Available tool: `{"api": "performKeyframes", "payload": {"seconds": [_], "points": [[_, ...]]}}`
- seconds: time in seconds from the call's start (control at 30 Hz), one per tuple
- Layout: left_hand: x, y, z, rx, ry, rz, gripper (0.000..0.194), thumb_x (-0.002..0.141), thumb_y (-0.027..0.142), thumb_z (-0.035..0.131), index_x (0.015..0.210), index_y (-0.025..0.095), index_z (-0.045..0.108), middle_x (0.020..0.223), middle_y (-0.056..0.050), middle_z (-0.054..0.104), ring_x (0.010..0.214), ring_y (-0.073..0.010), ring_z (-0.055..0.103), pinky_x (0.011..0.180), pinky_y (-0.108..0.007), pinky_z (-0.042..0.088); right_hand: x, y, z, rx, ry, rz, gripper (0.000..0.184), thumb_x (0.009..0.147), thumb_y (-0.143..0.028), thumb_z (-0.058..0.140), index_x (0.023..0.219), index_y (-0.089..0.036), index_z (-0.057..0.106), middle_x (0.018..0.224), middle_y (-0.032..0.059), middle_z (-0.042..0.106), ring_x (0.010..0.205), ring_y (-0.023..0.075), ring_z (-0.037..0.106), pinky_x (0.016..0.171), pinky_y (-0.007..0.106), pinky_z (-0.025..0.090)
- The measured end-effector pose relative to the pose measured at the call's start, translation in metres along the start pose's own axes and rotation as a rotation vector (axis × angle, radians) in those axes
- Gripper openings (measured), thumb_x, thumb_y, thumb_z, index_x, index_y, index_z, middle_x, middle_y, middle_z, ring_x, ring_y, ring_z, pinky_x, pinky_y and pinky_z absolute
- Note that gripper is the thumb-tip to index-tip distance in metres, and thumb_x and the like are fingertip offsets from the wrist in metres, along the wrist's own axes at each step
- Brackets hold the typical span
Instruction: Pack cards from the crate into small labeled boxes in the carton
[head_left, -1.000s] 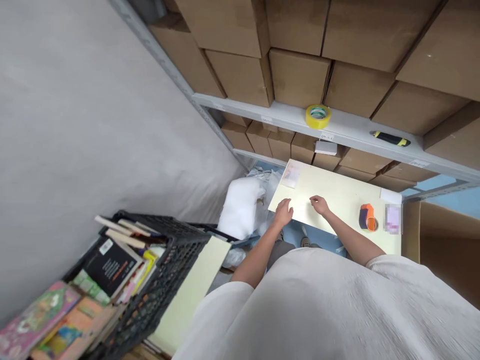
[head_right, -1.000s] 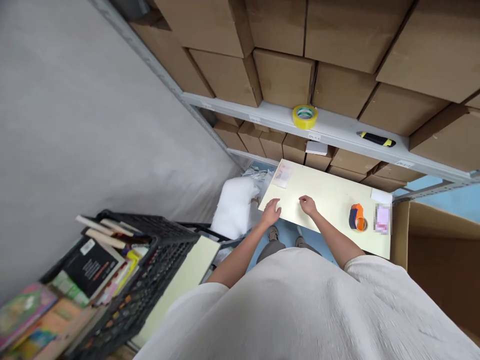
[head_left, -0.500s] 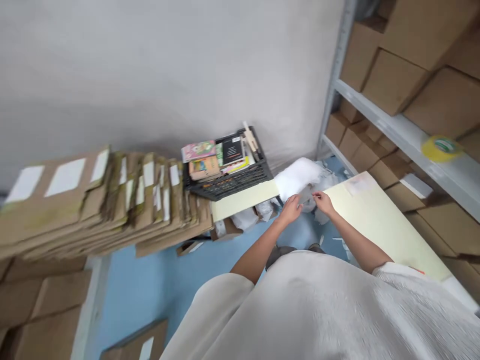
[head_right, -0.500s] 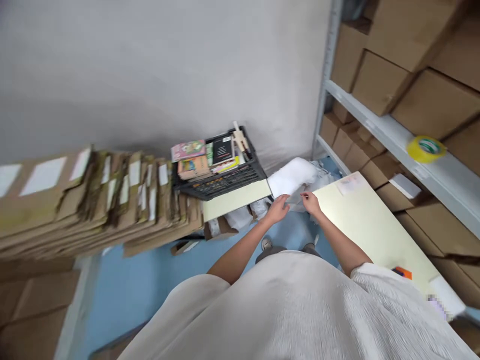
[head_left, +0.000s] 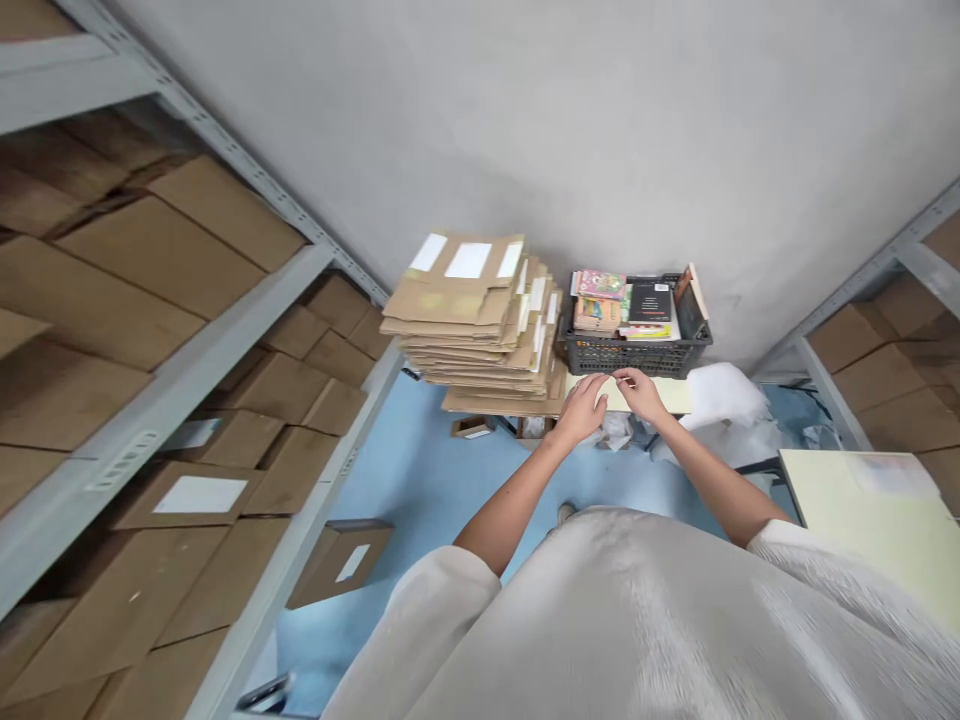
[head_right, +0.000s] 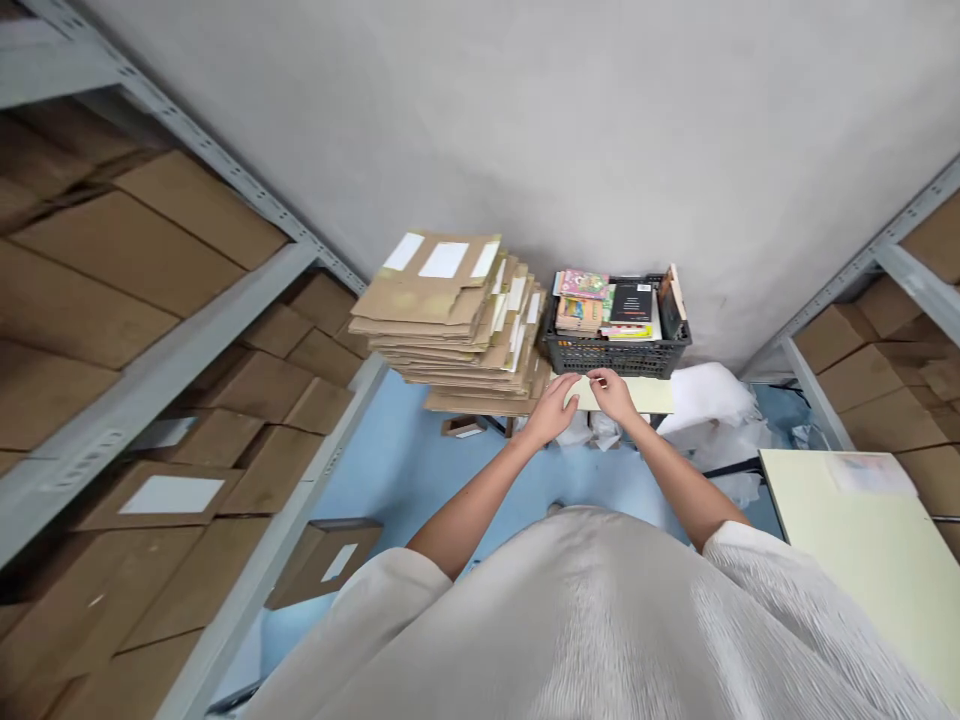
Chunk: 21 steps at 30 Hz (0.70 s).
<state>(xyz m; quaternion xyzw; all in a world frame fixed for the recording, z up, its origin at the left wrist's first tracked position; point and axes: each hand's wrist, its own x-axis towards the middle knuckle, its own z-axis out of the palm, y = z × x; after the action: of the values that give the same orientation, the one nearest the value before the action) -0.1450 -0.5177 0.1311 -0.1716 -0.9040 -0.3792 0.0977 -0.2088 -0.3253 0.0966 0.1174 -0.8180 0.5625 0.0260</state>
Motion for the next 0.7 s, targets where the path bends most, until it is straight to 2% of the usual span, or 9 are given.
{"api": "performKeyframes", "payload": {"seconds": [0.07, 0.17, 0.3, 0.4, 0.47, 0.53, 0.6, 0.7], "points": [[-0.004, -0.018, -0.041, 0.014, 0.063, 0.017, 0.048, 0.105, 0.018, 0.051, 0.151, 0.024, 0.062, 0.155, -0.012, 0.066, 0.148, -0.0260, 0.060, 0.128, -0.050, 0.050, 0.016, -0.029, 0.035, 0.000, -0.041, -0.063, 0.027, 0.093, -0.039, 0.061, 0.107, -0.024, 0.079, 0.114, 0.0100, 0.080, 0.104, 0.0264, 0.074, 0.100, 0.046, 0.061], [-0.004, -0.042, -0.103, 0.069, 0.159, 0.047, 0.044, 0.108, 0.019, 0.046, 0.148, 0.024, 0.064, 0.152, -0.012, 0.068, 0.145, -0.0245, 0.063, 0.127, -0.047, 0.051, 0.039, -0.073, 0.074, -0.039, -0.090, -0.164, 0.026, 0.096, -0.036, 0.061, 0.110, -0.024, 0.080, 0.115, 0.0089, 0.078, 0.102, 0.0252, 0.072, 0.098, 0.044, 0.060], [0.006, -0.071, -0.188, 0.246, 0.289, 0.048, 0.044, 0.107, 0.019, 0.045, 0.146, 0.024, 0.066, 0.148, -0.013, 0.070, 0.144, -0.0275, 0.062, 0.126, -0.048, 0.049, 0.070, -0.126, 0.109, -0.117, -0.110, -0.314, 0.029, 0.101, -0.032, 0.057, 0.118, -0.023, 0.079, 0.117, 0.0093, 0.075, 0.106, 0.0253, 0.070, 0.098, 0.041, 0.059], [0.016, -0.091, -0.239, 0.393, 0.320, -0.031, 0.049, 0.104, 0.018, 0.047, 0.150, 0.021, 0.065, 0.153, -0.015, 0.068, 0.148, -0.0305, 0.059, 0.129, -0.051, 0.043, 0.093, -0.159, 0.130, -0.226, -0.115, -0.452, 0.032, 0.105, -0.030, 0.053, 0.124, -0.022, 0.077, 0.126, 0.0117, 0.072, 0.121, 0.0287, 0.066, 0.109, 0.045, 0.054], [0.023, -0.102, -0.261, 0.453, 0.307, -0.062, 0.053, 0.100, 0.016, 0.049, 0.151, 0.019, 0.064, 0.158, -0.016, 0.064, 0.153, -0.0321, 0.055, 0.132, -0.054, 0.038, 0.107, -0.177, 0.144, -0.330, -0.124, -0.526, 0.033, 0.105, -0.028, 0.053, 0.128, -0.021, 0.076, 0.133, 0.0133, 0.070, 0.131, 0.0312, 0.061, 0.117, 0.048, 0.048], [0.029, -0.113, -0.272, 0.484, 0.285, -0.076, 0.059, 0.095, 0.015, 0.053, 0.154, 0.019, 0.063, 0.165, -0.017, 0.059, 0.158, -0.0341, 0.048, 0.135, -0.058, 0.032, 0.118, -0.190, 0.156, -0.444, -0.153, -0.566, 0.036, 0.105, -0.027, 0.054, 0.134, -0.020, 0.075, 0.142, 0.0150, 0.068, 0.136, 0.0341, 0.058, 0.120, 0.052, 0.044], [0.034, -0.123, -0.277, 0.497, 0.261, -0.100, 0.063, 0.092, 0.016, 0.057, 0.155, 0.019, 0.062, 0.169, -0.018, 0.055, 0.162, -0.0360, 0.044, 0.135, -0.062, 0.029, 0.128, -0.199, 0.167, -0.531, -0.187, -0.587, 0.040, 0.105, -0.027, 0.056, 0.140, -0.019, 0.073, 0.152, 0.0163, 0.065, 0.141, 0.0368, 0.054, 0.121, 0.055, 0.041], [0.038, -0.134, -0.279, 0.500, 0.202, -0.163, 0.063, 0.091, 0.019, 0.060, 0.153, 0.020, 0.064, 0.166, -0.018, 0.059, 0.159, -0.0369, 0.048, 0.135, -0.063, 0.029, 0.138, -0.207, 0.179, -0.591, -0.225, -0.621, 0.046, 0.105, -0.030, 0.059, 0.148, -0.018, 0.070, 0.162, 0.0175, 0.060, 0.148, 0.0392, 0.048, 0.122, 0.059, 0.038]]}}
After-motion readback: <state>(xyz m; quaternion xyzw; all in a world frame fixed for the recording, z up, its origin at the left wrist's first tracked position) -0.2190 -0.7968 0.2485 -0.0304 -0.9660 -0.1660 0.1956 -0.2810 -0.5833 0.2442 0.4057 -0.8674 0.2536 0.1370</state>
